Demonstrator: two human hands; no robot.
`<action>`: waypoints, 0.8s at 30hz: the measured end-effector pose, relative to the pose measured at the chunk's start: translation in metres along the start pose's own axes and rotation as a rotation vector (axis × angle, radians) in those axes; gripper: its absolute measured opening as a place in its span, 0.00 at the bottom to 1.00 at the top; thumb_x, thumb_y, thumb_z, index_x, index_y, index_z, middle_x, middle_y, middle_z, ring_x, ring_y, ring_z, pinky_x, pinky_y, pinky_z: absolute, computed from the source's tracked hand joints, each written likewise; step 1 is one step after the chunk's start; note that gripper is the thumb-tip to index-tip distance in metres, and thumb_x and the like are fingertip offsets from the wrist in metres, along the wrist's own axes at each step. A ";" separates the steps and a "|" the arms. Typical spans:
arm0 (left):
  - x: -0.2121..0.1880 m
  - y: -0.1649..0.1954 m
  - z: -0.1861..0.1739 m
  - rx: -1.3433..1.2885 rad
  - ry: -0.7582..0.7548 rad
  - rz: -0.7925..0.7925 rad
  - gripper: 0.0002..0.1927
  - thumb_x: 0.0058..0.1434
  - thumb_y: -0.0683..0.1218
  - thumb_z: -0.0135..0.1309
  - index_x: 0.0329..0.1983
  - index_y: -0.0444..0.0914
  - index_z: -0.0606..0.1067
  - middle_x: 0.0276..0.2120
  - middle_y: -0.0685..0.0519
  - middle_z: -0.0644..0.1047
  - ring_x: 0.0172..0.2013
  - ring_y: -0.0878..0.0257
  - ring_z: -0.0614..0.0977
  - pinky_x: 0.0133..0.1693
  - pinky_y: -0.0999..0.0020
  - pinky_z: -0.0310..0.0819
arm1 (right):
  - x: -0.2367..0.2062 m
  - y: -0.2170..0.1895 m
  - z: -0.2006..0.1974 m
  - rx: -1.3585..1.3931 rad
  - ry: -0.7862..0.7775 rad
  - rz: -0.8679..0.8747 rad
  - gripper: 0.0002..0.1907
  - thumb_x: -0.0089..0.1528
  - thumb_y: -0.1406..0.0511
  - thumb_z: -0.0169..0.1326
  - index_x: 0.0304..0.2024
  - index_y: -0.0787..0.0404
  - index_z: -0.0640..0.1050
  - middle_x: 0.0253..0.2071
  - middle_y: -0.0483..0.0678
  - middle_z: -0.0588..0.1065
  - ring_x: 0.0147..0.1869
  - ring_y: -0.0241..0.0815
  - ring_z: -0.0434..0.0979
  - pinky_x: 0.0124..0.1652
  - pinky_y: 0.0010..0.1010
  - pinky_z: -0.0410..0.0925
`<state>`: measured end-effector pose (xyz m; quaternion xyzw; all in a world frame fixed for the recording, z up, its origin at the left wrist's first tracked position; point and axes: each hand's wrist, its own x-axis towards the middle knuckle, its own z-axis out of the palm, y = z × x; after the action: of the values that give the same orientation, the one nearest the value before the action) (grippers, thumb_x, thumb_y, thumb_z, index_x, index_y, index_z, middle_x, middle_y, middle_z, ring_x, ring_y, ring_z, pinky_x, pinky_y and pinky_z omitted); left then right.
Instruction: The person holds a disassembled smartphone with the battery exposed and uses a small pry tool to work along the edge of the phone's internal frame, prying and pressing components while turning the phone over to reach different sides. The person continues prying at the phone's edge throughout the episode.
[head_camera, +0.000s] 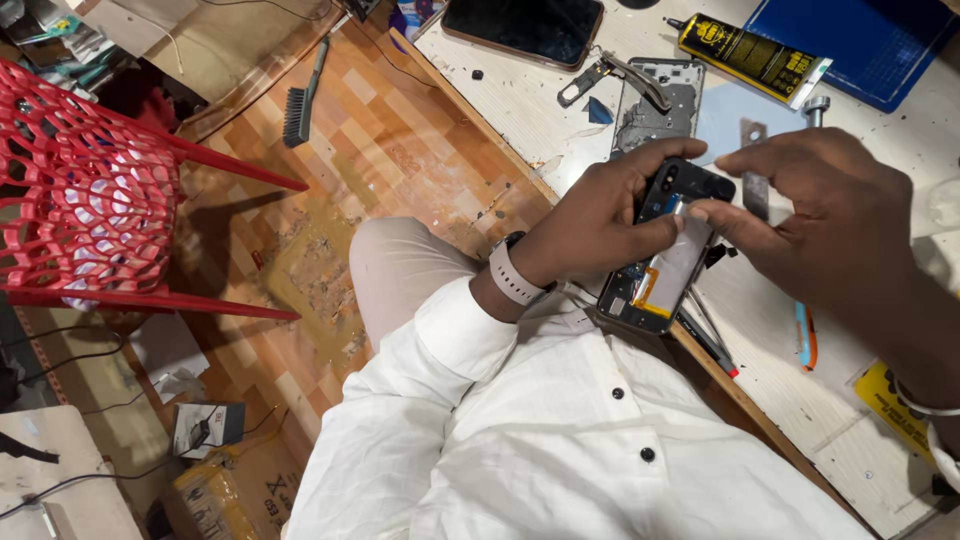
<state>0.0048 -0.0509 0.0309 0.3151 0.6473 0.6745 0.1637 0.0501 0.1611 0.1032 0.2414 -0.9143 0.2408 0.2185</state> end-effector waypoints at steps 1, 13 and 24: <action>0.000 0.000 0.000 -0.025 -0.008 0.021 0.33 0.65 0.36 0.56 0.73 0.34 0.61 0.45 0.53 0.79 0.42 0.73 0.78 0.44 0.76 0.76 | 0.001 0.000 0.002 0.031 -0.016 0.032 0.20 0.53 0.62 0.72 0.44 0.66 0.82 0.40 0.55 0.79 0.38 0.45 0.80 0.34 0.33 0.72; 0.002 -0.004 0.001 0.020 -0.017 -0.011 0.34 0.62 0.35 0.56 0.73 0.34 0.61 0.40 0.56 0.77 0.37 0.75 0.75 0.40 0.79 0.73 | -0.008 0.015 0.013 -0.050 -0.068 -0.024 0.10 0.64 0.62 0.70 0.46 0.56 0.84 0.39 0.46 0.79 0.40 0.40 0.79 0.36 0.29 0.71; 0.001 -0.001 0.000 0.091 0.008 0.063 0.33 0.64 0.38 0.57 0.72 0.35 0.62 0.41 0.58 0.79 0.38 0.75 0.76 0.43 0.78 0.74 | 0.003 -0.003 0.006 -0.329 -0.003 -0.324 0.06 0.62 0.66 0.66 0.39 0.60 0.82 0.37 0.47 0.77 0.41 0.45 0.79 0.44 0.35 0.72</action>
<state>0.0039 -0.0497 0.0304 0.3397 0.6676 0.6506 0.1252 0.0475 0.1546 0.1014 0.3465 -0.8910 0.0500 0.2892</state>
